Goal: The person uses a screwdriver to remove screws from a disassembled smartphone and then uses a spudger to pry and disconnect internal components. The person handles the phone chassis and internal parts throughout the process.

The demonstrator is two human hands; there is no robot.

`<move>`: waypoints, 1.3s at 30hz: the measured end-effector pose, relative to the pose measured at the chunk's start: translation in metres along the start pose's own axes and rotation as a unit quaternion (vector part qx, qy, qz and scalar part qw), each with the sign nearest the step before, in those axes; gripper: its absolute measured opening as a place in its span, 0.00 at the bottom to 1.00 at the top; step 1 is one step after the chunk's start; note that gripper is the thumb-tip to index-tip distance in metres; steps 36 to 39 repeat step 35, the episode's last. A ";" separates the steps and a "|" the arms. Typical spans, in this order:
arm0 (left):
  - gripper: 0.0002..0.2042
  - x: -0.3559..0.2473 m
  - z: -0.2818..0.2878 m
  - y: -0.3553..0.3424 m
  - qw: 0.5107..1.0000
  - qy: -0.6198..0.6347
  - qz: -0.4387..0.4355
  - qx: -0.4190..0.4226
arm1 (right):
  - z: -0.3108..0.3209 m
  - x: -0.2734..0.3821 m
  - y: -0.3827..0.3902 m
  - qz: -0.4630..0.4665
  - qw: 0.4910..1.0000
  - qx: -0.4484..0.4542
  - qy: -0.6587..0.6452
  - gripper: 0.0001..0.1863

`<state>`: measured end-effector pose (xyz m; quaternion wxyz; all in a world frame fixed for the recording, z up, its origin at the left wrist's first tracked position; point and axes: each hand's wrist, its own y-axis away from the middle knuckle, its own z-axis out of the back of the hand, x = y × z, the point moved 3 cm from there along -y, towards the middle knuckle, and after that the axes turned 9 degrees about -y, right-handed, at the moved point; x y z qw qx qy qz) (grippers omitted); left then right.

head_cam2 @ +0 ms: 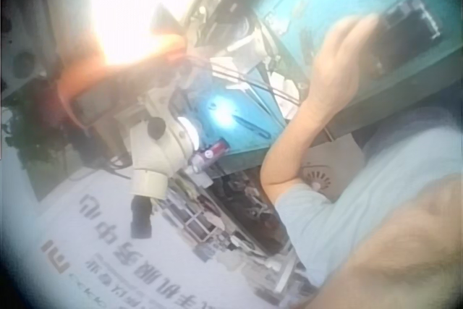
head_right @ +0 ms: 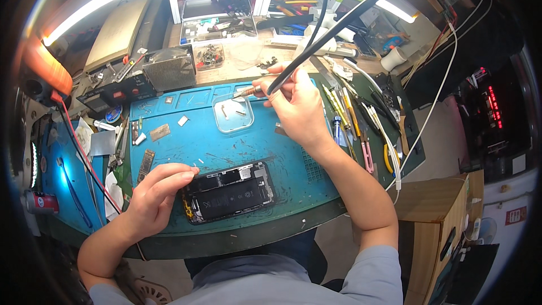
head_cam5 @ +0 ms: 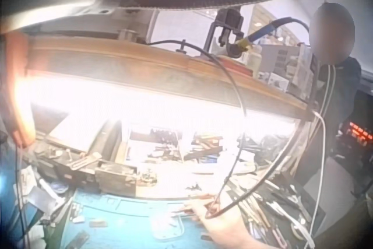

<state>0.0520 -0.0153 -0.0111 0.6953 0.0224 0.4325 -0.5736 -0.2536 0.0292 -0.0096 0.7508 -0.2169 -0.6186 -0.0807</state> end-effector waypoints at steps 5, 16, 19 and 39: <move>0.25 -0.001 0.000 0.001 1.000 -0.002 0.005 -0.004 | 0.004 0.005 -0.001 0.016 1.000 -0.016 -0.005 0.16; 0.18 0.004 0.001 0.004 0.999 -0.016 0.031 0.009 | 0.052 0.036 0.062 0.031 0.983 -0.173 -0.053 0.21; 0.18 0.003 0.002 0.004 0.999 -0.020 0.038 0.004 | 0.056 0.038 0.081 0.023 0.974 -0.210 -0.079 0.21; 0.11 -0.004 0.007 0.003 0.999 0.002 0.044 0.002 | -0.022 0.075 0.109 0.005 0.994 -0.087 -0.067 0.30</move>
